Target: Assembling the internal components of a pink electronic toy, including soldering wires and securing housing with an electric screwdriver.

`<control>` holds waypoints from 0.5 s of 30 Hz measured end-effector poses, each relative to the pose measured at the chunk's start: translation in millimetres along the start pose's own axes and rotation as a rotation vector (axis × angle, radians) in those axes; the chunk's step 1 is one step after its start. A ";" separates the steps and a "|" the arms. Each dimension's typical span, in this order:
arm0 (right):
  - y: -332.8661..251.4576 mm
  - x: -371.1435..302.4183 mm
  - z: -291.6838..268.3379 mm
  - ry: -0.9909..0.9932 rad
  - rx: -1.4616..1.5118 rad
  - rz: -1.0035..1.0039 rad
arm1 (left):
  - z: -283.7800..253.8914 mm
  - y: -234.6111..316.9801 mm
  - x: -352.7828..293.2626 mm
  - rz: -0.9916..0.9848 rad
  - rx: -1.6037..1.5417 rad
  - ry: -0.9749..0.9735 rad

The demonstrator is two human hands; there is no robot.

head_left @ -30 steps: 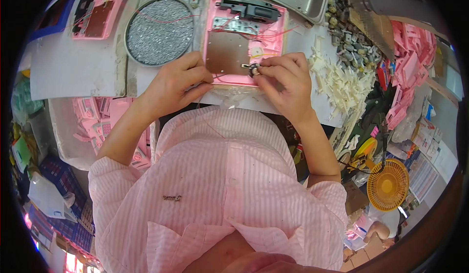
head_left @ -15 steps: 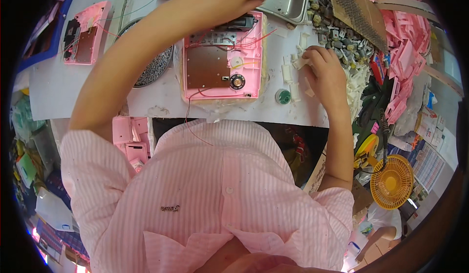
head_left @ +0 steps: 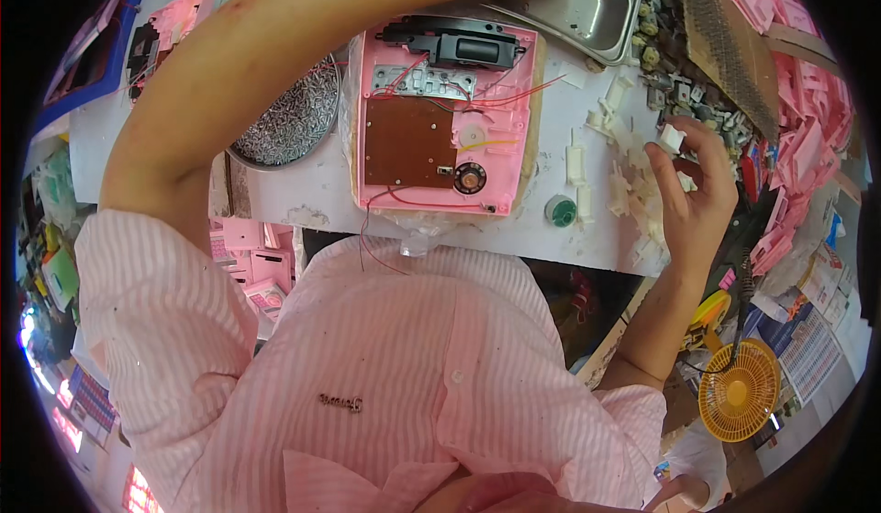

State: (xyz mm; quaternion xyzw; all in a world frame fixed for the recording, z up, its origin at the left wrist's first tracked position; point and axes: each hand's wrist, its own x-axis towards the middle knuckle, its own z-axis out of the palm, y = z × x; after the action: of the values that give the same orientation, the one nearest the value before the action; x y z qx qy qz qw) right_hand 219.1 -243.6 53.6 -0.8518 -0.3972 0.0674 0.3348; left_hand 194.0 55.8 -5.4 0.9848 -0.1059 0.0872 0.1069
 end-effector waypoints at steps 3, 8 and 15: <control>-6.7 0.5 4.6 -0.001 0.058 -0.041 | 1.7 1.2 -3.5 0.028 0.045 0.092; -28.7 -8.7 14.8 -0.017 0.278 0.126 | -26.5 15.3 -5.4 -0.088 -0.026 -0.101; -44.4 -19.0 27.0 -0.182 0.346 -0.105 | -21.6 2.3 -28.8 -0.018 -0.020 0.311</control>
State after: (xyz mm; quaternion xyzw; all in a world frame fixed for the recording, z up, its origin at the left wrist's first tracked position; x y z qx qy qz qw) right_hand 168.0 -222.9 57.8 -0.7502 -0.4521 0.1936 0.4420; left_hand 162.5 64.0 10.2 0.9591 -0.0803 0.2367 0.1326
